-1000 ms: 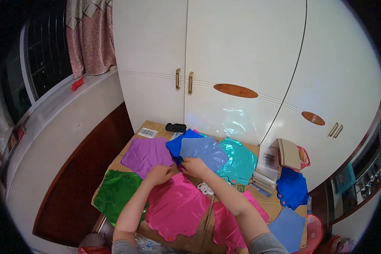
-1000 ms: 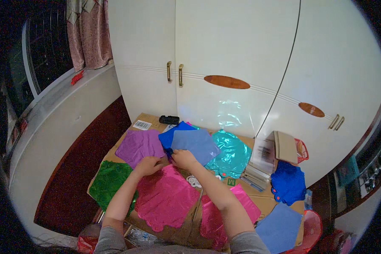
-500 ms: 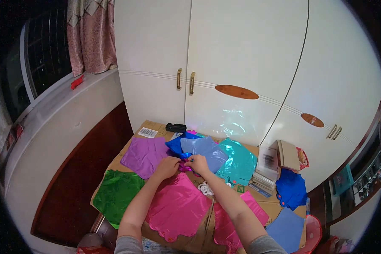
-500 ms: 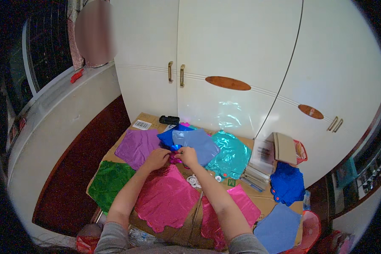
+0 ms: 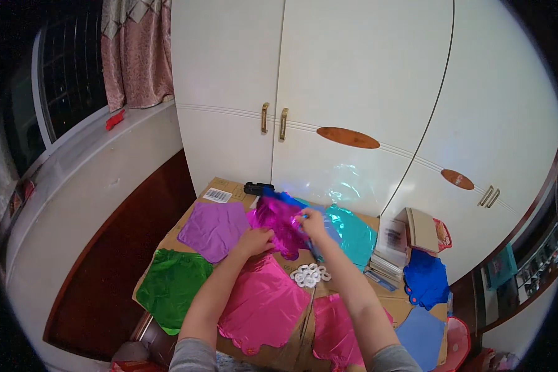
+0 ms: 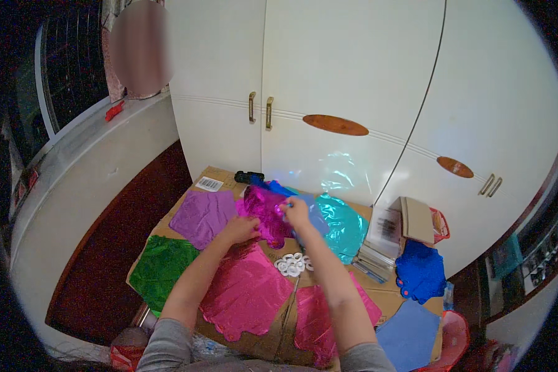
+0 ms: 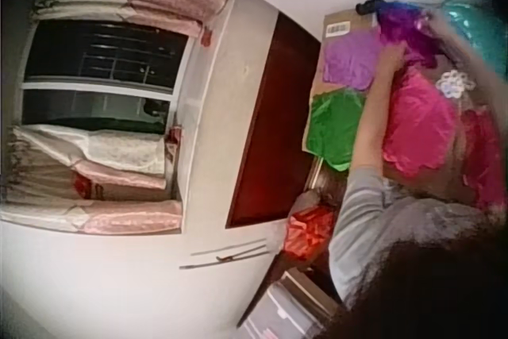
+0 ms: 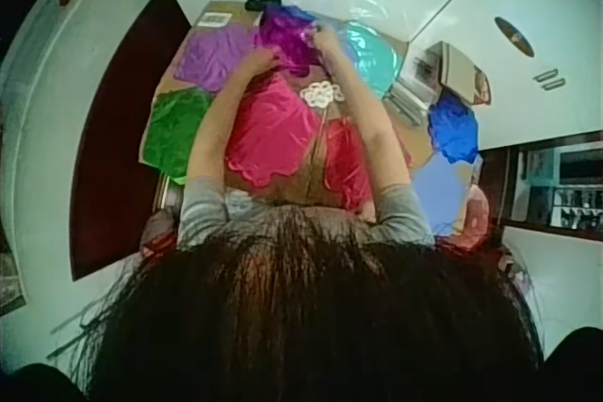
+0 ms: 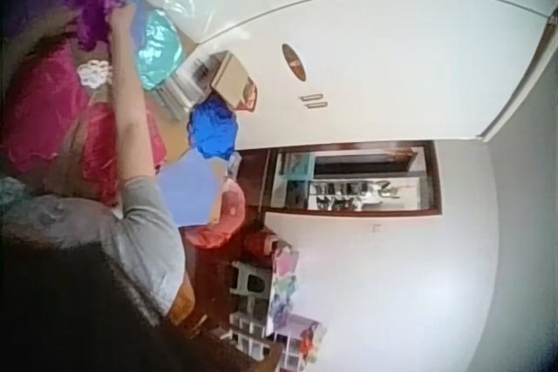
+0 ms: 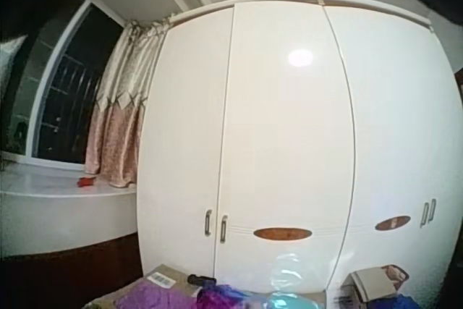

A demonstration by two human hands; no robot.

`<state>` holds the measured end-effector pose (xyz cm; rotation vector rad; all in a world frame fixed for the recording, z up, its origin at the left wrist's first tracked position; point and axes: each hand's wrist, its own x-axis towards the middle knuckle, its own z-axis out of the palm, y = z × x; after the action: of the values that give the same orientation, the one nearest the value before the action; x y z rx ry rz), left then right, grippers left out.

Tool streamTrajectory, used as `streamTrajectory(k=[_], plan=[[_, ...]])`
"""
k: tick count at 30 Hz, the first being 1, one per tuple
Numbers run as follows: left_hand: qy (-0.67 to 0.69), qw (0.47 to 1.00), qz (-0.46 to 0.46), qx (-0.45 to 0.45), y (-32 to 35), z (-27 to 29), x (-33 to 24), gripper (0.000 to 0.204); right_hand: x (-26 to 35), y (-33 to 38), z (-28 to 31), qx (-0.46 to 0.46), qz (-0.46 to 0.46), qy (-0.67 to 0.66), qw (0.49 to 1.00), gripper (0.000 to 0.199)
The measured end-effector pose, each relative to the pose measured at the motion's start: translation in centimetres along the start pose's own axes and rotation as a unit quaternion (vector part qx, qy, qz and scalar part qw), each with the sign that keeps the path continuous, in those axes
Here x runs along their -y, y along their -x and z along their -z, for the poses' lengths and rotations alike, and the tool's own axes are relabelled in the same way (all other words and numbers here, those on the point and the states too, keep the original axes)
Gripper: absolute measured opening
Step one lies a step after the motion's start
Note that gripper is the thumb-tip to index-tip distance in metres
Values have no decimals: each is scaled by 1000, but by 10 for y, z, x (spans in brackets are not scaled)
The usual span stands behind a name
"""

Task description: Folding and packing colorful plastic sheets into cardboard envelopes.

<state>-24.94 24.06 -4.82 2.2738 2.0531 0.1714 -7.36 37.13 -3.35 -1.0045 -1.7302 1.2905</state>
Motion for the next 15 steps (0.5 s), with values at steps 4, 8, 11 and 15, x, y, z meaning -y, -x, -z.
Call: streamTrajectory(k=[4,8,11,15], plan=[[-34,999,-27,-20,-13,0,-14,53,6,-47,80,-192,144,132,962,15],[-38,997,11,67,-9,4,-6,56,78,-37,129,-218,83,30,972,17],[-35,998,2,47,-16,-1,-5,56,102,-48,179,-300,167,52,938,15],[-43,997,8,61,-12,2,-2,56,160,-17,164,-347,281,97,890,14]])
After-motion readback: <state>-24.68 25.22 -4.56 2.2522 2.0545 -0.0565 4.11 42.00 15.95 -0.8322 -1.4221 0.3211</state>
